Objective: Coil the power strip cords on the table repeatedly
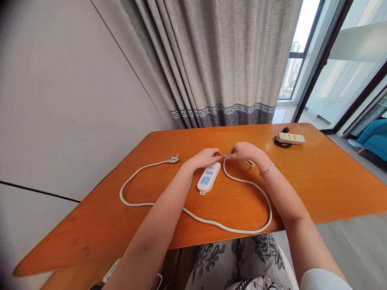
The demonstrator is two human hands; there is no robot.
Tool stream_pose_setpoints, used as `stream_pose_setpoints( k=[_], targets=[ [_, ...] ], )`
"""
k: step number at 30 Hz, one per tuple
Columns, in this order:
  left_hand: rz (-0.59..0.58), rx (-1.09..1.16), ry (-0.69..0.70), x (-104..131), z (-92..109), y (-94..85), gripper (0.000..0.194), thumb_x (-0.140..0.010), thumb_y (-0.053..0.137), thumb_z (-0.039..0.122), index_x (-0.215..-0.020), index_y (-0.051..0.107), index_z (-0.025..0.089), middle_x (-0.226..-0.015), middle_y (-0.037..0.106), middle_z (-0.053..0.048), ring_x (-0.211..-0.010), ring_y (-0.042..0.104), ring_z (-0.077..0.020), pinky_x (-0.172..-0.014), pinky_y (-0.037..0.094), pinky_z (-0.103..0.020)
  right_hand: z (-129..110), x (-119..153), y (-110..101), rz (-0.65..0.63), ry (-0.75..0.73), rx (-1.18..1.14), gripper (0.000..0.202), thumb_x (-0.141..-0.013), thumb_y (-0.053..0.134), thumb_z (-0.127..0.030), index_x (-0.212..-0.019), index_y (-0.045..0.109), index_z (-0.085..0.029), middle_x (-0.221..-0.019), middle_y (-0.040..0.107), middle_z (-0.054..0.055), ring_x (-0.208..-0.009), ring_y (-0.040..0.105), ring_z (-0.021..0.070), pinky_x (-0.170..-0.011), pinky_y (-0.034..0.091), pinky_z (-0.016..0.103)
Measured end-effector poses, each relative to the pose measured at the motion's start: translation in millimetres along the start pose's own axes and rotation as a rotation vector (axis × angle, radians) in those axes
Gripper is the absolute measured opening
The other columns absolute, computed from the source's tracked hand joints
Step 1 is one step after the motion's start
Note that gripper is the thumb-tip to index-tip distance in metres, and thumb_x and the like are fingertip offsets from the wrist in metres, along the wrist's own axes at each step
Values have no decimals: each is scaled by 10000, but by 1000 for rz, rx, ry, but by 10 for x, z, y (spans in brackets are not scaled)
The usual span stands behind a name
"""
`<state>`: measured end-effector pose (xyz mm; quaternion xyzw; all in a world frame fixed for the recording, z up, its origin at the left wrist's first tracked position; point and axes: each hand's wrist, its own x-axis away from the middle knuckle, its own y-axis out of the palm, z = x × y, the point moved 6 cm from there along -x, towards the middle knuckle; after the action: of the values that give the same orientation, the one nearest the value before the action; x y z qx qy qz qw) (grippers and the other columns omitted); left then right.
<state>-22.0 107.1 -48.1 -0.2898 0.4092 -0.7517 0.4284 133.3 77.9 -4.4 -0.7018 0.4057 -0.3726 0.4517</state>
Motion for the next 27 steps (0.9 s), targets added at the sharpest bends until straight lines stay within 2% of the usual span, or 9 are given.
stream_pose_setpoints(
  k=[3, 5, 8, 11, 14, 18, 20, 24, 27],
  targets=[
    [41, -59, -65, -27, -66, 6, 248, -906, 556, 317, -1051, 689, 166, -1112, 746, -109, -1015, 690, -252, -842, 513, -317, -69, 8, -25, 17, -21, 19, 235, -899, 576, -211, -1047, 751, -160, -954, 772, 93, -864, 696, 220, -717, 453, 281],
    [71, -73, -98, -60, -118, 31, 270, -890, 599, 315, -1091, 673, 151, -1163, 730, -139, -1063, 683, -281, -881, 513, -346, -69, 35, -66, 81, -87, -85, 238, -898, 532, -154, -1048, 716, -148, -922, 761, 81, -824, 683, 192, -726, 462, 270],
    [90, -56, -119, -120, -199, 91, 364, -835, 679, 271, -1171, 646, 135, -1260, 686, -177, -1151, 654, -309, -954, 491, -367, -41, 88, -149, 185, -225, -286, 201, -904, 513, -170, -1041, 656, -136, -898, 727, 67, -766, 641, 163, -729, 482, 271],
    [120, -8, -151, -161, -299, 112, 532, -789, 719, 230, -1294, 585, 133, -1345, 637, -190, -1160, 651, -295, -963, 483, -352, -35, 156, -253, 306, -382, -346, 164, -889, 534, -219, -991, 643, -151, -952, 696, 74, -838, 626, 175, -811, 492, 311],
    [111, 72, -182, -173, -381, 123, 490, -746, 740, 213, -1220, 635, 141, -1203, 713, -145, -1036, 687, -266, -864, 501, -322, -39, 268, -370, 457, -461, -272, 154, -870, 565, -256, -936, 670, -166, -973, 657, 86, -926, 600, 202, -877, 461, 343],
    [77, 217, -193, -156, -394, 146, 136, -663, 765, 167, -780, 695, 164, -731, 709, -40, -748, 669, -221, -704, 474, -296, 15, 411, -487, 554, -316, -239, 181, -884, 544, -280, -954, 674, -175, -719, 582, 7, -688, 517, 161, -680, 382, 289],
    [75, 327, -194, -144, -365, 140, 114, -677, 757, 193, -658, 646, 172, -592, 632, -8, -608, 613, -183, -622, 448, -282, 36, 474, -530, 580, -222, -285, 175, -878, 529, -266, -951, 663, -181, -624, 550, -29, -593, 470, 140, -615, 325, 275],
    [182, 575, -196, -90, -295, -58, 179, -856, 599, 283, -716, 558, 179, -641, 606, -3, -560, 591, -124, -571, 453, -237, 75, 578, -614, 696, -72, -425, 188, -879, 470, -265, -820, 634, -194, -582, 593, -22, -580, 505, 144, -622, 340, 280],
    [367, 929, -125, 28, -236, -364, 146, -895, 543, 263, -778, 506, 184, -740, 618, 1, -562, 588, -84, -533, 434, -190, 122, 586, -632, 746, -38, -520, 278, -910, 498, -433, -786, 596, -204, -682, 670, 11, -673, 578, 163, -682, 398, 296]
  ],
)
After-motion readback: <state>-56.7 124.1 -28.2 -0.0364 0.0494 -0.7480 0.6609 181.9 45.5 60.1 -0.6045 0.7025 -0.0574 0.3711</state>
